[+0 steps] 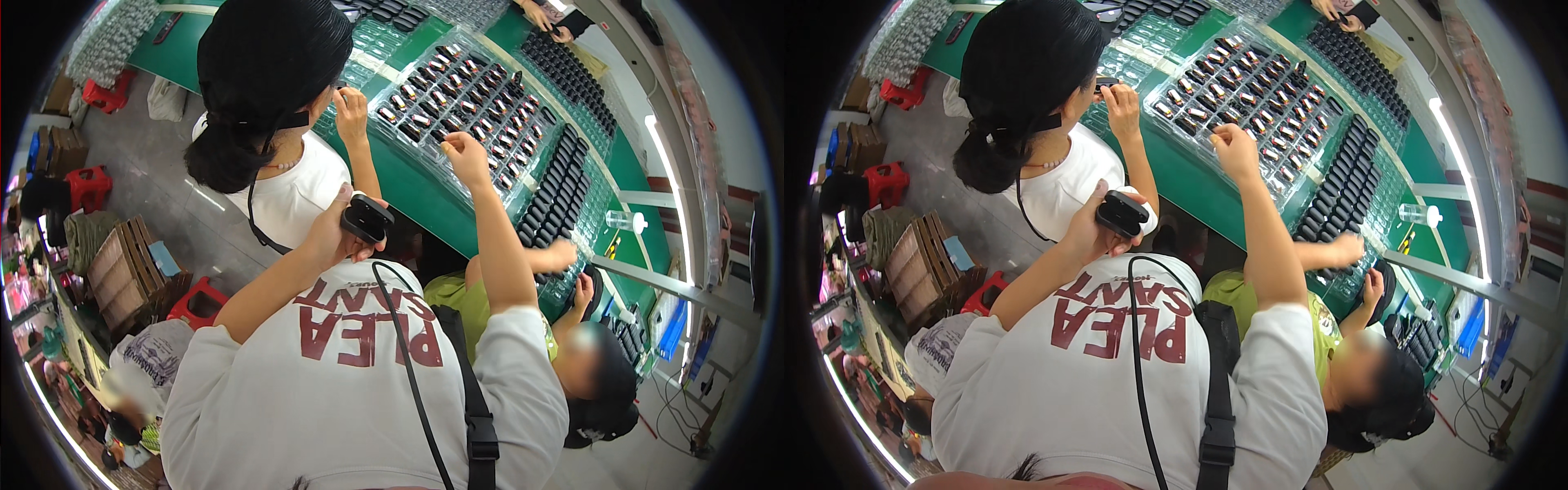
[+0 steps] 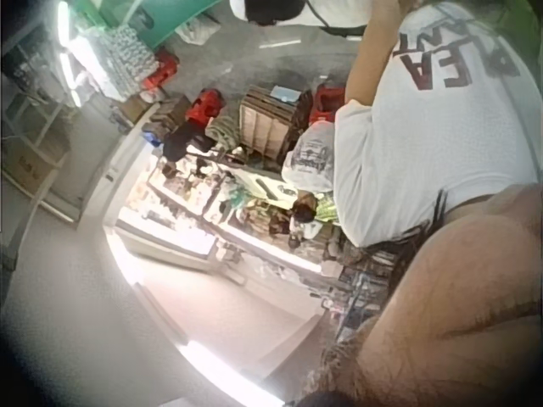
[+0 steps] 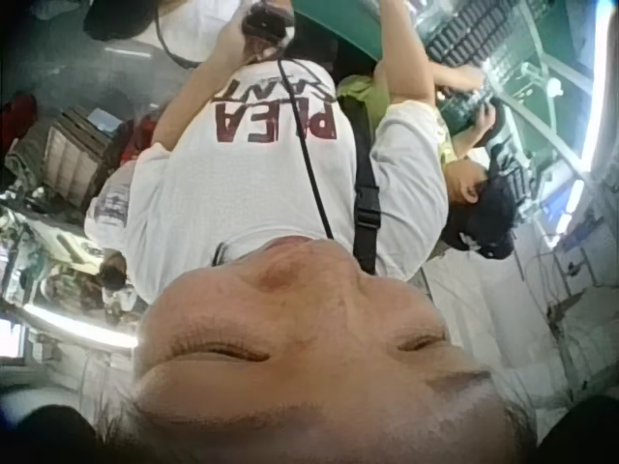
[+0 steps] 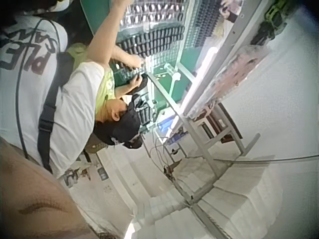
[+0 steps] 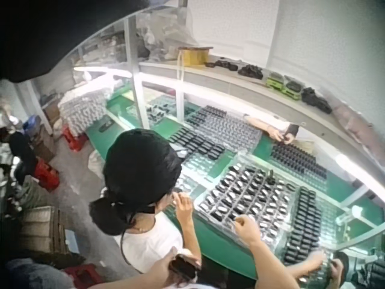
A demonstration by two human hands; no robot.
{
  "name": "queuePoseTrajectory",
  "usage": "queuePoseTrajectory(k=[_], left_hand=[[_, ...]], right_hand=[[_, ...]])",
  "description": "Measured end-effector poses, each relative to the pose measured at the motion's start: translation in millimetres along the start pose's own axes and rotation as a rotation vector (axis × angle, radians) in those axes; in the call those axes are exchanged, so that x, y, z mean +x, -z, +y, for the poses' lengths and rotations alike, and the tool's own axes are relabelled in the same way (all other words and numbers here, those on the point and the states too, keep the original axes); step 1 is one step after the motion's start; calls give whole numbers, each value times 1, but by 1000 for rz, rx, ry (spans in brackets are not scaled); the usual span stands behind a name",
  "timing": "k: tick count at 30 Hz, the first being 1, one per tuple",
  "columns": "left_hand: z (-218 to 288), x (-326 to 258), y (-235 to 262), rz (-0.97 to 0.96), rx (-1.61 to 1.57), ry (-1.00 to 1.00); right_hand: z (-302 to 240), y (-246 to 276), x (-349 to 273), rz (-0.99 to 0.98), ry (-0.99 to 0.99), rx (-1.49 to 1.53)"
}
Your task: The recorder is assembling small electronic components, possibly earbud cases, at a factory workbench.
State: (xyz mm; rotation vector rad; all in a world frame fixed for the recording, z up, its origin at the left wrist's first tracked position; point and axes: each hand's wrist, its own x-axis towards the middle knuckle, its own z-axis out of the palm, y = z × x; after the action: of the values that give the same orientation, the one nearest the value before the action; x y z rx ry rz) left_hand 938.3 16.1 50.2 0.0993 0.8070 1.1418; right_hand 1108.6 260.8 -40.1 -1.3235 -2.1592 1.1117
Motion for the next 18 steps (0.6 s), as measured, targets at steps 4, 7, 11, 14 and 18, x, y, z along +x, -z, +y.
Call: queuePoseTrajectory(k=[4, 7, 11, 14, 18], left_hand=[[5, -11, -5, 7, -12, -32], [0, -11, -10, 61, -32, -64], [-1, -10, -15, 128, -123, -126], [-1, -4, -14, 116, -165, -188], [3, 2, -8, 57, -196, -230]], right_hand=[[65, -35, 52, -51, -32, -523], [77, -51, 72, -42, -38, -641], [81, -62, 76, -16, 11, -755], [86, -62, 75, 12, 36, -776], [74, -34, 68, 9, -113, -355]])
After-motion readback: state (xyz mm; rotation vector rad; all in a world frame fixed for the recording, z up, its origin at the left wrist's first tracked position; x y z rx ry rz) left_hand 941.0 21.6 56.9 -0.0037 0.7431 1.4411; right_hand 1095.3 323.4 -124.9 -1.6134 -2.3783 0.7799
